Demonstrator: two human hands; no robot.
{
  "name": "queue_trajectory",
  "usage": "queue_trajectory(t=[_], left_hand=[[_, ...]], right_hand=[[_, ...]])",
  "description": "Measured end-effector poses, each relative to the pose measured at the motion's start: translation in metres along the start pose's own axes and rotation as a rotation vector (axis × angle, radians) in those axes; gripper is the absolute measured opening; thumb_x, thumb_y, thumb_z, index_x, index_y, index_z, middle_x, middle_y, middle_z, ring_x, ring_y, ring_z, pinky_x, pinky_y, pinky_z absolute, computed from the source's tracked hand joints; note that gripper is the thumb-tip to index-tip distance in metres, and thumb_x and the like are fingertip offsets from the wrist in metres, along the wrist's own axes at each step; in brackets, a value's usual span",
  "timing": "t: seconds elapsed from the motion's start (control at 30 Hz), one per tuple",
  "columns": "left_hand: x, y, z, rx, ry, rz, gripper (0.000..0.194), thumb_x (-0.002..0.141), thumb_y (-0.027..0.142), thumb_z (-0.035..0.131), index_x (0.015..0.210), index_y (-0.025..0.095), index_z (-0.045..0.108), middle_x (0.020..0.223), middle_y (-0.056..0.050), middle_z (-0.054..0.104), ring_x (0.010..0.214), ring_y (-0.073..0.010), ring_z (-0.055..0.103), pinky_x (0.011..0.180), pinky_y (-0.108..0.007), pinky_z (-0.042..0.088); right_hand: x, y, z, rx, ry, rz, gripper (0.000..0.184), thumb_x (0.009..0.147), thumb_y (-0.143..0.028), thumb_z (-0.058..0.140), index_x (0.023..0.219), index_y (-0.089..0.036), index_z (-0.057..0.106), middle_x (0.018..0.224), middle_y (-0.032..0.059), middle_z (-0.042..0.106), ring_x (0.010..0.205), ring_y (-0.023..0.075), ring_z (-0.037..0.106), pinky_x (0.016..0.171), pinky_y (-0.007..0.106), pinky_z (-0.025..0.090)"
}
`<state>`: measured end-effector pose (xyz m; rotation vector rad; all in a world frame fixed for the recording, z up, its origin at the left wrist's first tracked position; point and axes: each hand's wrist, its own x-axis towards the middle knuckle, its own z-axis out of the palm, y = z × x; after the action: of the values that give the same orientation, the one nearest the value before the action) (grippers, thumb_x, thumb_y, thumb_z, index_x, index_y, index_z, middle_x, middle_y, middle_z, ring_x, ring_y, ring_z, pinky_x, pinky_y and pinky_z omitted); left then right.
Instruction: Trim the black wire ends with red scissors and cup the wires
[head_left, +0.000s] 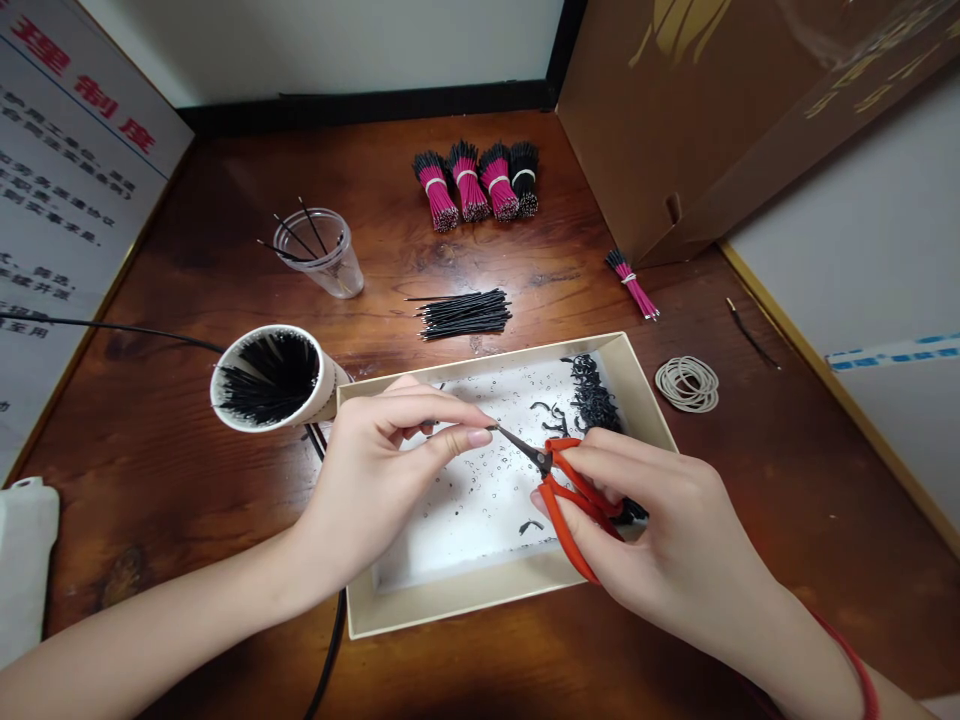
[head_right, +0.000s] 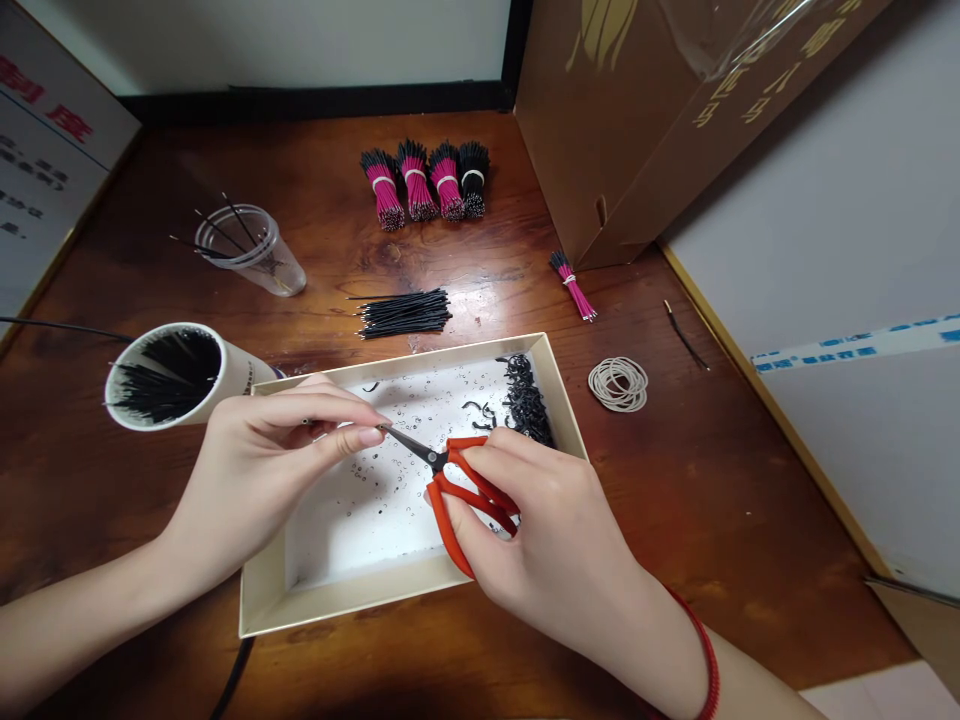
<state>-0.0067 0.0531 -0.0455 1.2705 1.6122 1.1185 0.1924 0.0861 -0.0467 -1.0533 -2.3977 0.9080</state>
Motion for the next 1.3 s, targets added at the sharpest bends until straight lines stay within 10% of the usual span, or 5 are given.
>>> queue_trajectory(t=[0.87, 1.3], left_hand=[[0.001, -0.001, 0.001, -0.022, 0.004, -0.060, 0.011, 0.071, 0.012, 0.075, 0.070, 0.023, 0.077, 0.067, 0.001, 0.072, 0.062, -0.0120, 0.059, 0.057, -0.023, 0.044], [0.002, -0.002, 0.001, -0.116, -0.204, -0.260, 0.015, 0.071, 0.028, 0.075, 0.064, 0.016, 0.071, 0.062, -0.001, 0.068, 0.056, -0.0119, 0.055, 0.050, -0.023, 0.037]], right_hand=[[0.000, 0.002, -0.001, 0.036, 0.003, 0.104, 0.029, 0.084, -0.011, 0.056, 0.058, -0.018, 0.044, 0.058, -0.0042, 0.035, 0.051, 0.0092, 0.032, 0.046, 0.026, 0.028], [0.037, -0.012, -0.001, 0.505, 0.136, 0.224, 0.010, 0.074, -0.019, 0.076, 0.083, -0.021, 0.073, 0.078, 0.0006, 0.073, 0.072, 0.0158, 0.068, 0.064, 0.027, 0.057]])
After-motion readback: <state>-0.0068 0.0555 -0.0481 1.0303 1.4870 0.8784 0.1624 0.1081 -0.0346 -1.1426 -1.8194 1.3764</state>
